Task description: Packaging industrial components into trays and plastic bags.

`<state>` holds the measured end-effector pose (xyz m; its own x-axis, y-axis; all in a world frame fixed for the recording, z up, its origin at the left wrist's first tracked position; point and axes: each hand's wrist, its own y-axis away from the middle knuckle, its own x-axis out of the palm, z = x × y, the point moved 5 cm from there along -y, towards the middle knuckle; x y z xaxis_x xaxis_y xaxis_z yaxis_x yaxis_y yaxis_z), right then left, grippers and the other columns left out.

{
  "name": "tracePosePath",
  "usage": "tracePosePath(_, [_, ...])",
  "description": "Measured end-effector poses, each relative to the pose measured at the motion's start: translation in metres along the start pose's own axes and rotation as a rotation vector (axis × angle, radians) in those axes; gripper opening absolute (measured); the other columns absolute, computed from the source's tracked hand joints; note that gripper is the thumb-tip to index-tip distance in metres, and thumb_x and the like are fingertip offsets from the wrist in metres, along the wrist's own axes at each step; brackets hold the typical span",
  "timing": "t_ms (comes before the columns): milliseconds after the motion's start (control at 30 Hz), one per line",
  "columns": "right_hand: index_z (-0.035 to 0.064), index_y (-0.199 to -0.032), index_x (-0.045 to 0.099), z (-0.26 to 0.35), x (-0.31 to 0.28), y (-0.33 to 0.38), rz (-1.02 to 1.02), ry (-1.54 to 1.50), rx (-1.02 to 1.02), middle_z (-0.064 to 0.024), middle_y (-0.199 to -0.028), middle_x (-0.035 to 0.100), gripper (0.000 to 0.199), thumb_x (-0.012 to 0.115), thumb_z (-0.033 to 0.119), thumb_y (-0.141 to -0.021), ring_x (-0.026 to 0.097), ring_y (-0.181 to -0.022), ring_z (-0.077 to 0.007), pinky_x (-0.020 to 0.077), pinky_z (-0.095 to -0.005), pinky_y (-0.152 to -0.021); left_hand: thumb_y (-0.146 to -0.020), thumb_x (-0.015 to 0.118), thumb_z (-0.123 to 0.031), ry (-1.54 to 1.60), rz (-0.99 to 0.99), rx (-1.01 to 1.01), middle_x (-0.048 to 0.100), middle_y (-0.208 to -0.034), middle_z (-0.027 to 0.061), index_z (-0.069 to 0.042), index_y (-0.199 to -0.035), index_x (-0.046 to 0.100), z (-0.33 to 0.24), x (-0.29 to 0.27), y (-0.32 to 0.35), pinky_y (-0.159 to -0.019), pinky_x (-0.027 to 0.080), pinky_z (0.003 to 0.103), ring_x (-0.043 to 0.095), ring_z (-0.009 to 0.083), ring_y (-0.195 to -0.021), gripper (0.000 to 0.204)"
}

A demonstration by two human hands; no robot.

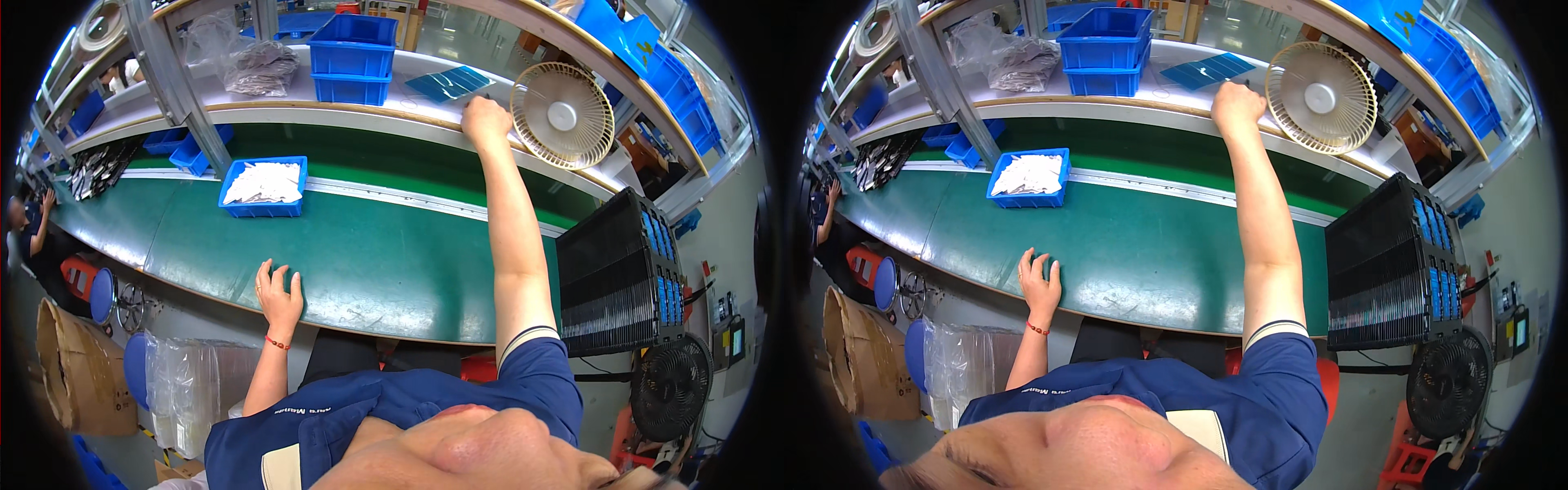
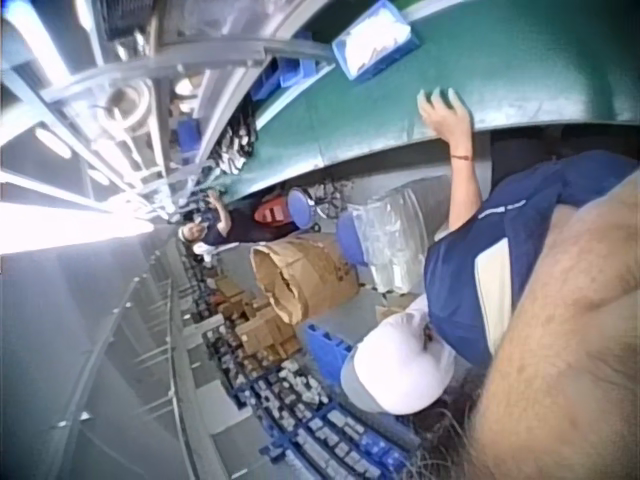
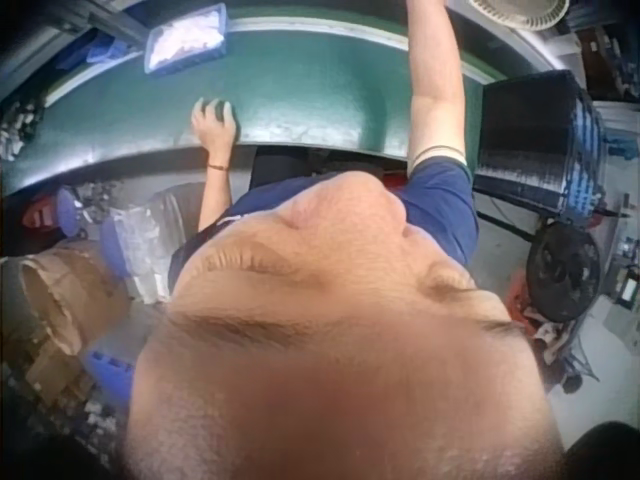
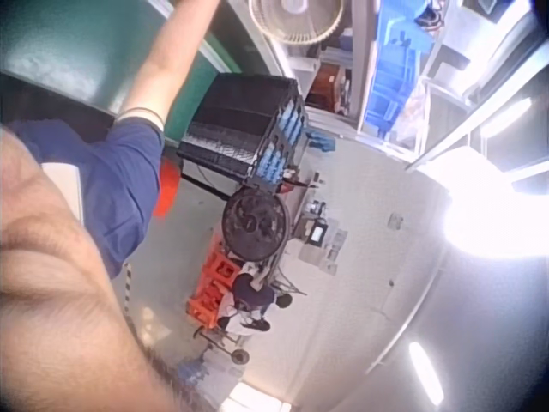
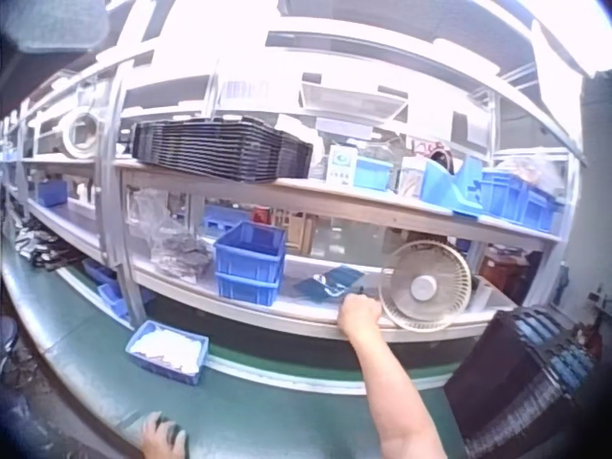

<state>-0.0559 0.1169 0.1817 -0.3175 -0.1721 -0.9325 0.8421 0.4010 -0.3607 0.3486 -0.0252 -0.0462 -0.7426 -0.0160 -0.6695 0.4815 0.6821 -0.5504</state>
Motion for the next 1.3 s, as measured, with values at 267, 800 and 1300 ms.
tracePosePath(267, [0.0014, -0.1, 0.06, -0.023, 0.001, 0.054, -0.196, -0.134, -0.188, -0.0208, -0.095, 0.059, 0.027, 0.05, -0.003, -0.076, 0.054, -0.094, -0.0377, 0.0473, -0.0449, -0.077, -0.076, 0.064, -0.017, 0.01, -0.008, 0.0, 0.047, -0.121, 0.0209, -0.003, -0.097, 0.06, 0.0, 0.001, 0.001, -0.095, 0.034, 0.045, 0.043, 0.0363, -0.115, 0.025])
tracePosePath(800, [-0.0006, -0.075, 0.055, 0.016, 0.128, 0.225, 0.258, -0.52, -0.886, -0.0179, -0.086, 0.057, 0.004, 0.054, 0.003, -0.075, 0.056, -0.081, -0.0363, 0.0453, -0.0444, -0.07, -0.073, 0.065, -0.015, -0.148, 0.018, -0.364, 0.047, -0.118, 0.017, -0.006, -0.094, 0.06, -0.008, -0.092, 0.21, -0.093, 0.038, 0.044, 0.043, 0.0348, -0.114, 0.023])
tracePosePath(1300, [0.0018, -0.095, 0.055, 0.021, 0.137, 0.219, 0.289, -0.336, -0.594, -0.0173, -0.087, 0.062, 0.026, 0.057, 0.003, -0.069, 0.059, -0.084, -0.0351, 0.0453, -0.0436, -0.076, -0.067, 0.072, -0.016, -0.818, -0.057, -1.011, 0.043, -0.123, 0.018, -0.009, -0.123, 0.044, 0.126, -0.172, 0.388, -0.096, 0.033, 0.044, 0.039, 0.0341, -0.117, 0.063])
